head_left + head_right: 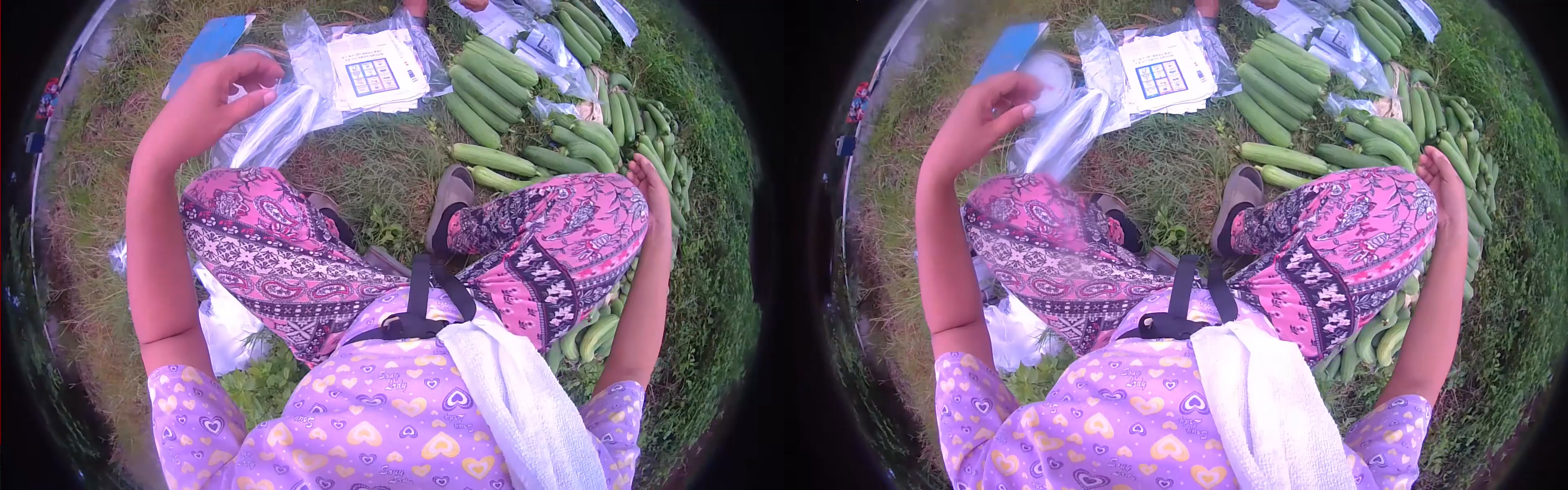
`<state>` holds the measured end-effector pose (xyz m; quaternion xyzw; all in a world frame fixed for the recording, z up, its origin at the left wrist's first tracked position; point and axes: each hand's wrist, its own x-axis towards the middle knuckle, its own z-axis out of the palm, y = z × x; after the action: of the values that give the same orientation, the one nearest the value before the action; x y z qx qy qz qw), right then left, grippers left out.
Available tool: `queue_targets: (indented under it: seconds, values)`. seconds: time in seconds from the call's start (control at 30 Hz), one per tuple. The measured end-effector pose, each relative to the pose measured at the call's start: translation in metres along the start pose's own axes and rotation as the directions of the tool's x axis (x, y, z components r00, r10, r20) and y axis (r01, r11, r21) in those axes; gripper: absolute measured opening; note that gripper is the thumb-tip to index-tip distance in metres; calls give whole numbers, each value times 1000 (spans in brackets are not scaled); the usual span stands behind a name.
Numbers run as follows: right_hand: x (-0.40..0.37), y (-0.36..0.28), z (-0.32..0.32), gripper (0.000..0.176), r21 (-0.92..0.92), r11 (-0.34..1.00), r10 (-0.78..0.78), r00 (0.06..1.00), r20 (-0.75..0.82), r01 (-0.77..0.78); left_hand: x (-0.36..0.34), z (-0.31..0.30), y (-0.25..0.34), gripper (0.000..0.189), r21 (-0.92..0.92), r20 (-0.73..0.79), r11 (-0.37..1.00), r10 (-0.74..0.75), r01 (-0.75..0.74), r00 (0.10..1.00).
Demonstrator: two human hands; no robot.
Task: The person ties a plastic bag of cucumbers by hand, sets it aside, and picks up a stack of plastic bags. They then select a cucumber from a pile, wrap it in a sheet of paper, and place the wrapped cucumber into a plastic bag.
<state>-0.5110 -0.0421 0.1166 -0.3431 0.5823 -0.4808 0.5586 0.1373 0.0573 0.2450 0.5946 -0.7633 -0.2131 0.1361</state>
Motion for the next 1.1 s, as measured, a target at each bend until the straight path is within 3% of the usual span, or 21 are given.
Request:
queue_targets:
  seconds: [0.13, 0.17, 0.2, 0.33, 0.4, 0.5, 0.6, 0.7, 0.8, 0.93, 1.0, 1.1]
  values:
    - [-1, 55, 42, 23, -40, 999, 22, 978, 206, -14, 7, 43, 64, 25, 29, 30, 997, 70, -70, 997]
    - [-2, 50, 77, 21, -146, 987, 94, 973, 213, -64, 16, 24, 25, 26, -13, 65, 996, 85, -84, 994]
    - [13, 70, 78, 19, -209, 970, 172, 954, 246, -121, 17, 31, 25, 27, 5, 80, 997, 77, -78, 994]
    - [6, 126, 122, 18, -424, 879, 345, 903, 256, -216, 20, 60, 14, 28, 31, 202, 993, -114, 110, 973]
    - [2, 168, 132, 18, -480, 843, 432, 837, 335, -243, 22, 71, -2, 30, 111, 283, 972, -230, 206, 931]
    - [-22, 219, 143, 19, -435, 848, 489, 763, 423, -302, 18, 77, -25, 29, 211, 275, 924, -369, 319, 888]
    - [-44, 285, 149, 21, -422, 860, 476, 747, 464, -286, 19, 81, -37, 29, 155, 274, 930, -364, 332, 890]
    - [-74, 264, 155, 34, -496, 793, 591, 641, 490, -353, 17, 86, -45, 29, 167, 294, 919, -393, 357, 872]
    - [-100, 253, 156, 39, -354, 749, 656, 548, 519, -560, 12, 88, -63, 30, 180, 304, 912, -408, 369, 861]
    - [-118, 224, 145, 45, -18, 532, 697, 425, 578, -847, 13, 85, -69, 29, 185, 284, 905, -423, 383, 861]
    - [-124, 211, 140, 48, 71, 462, 702, 413, 580, -884, 17, 85, -66, 29, 159, 290, 915, -403, 371, 868]
    - [-132, 190, 134, 53, 95, 500, 699, 466, 543, -861, 20, 89, -72, 27, 140, 309, 930, -366, 339, 878]
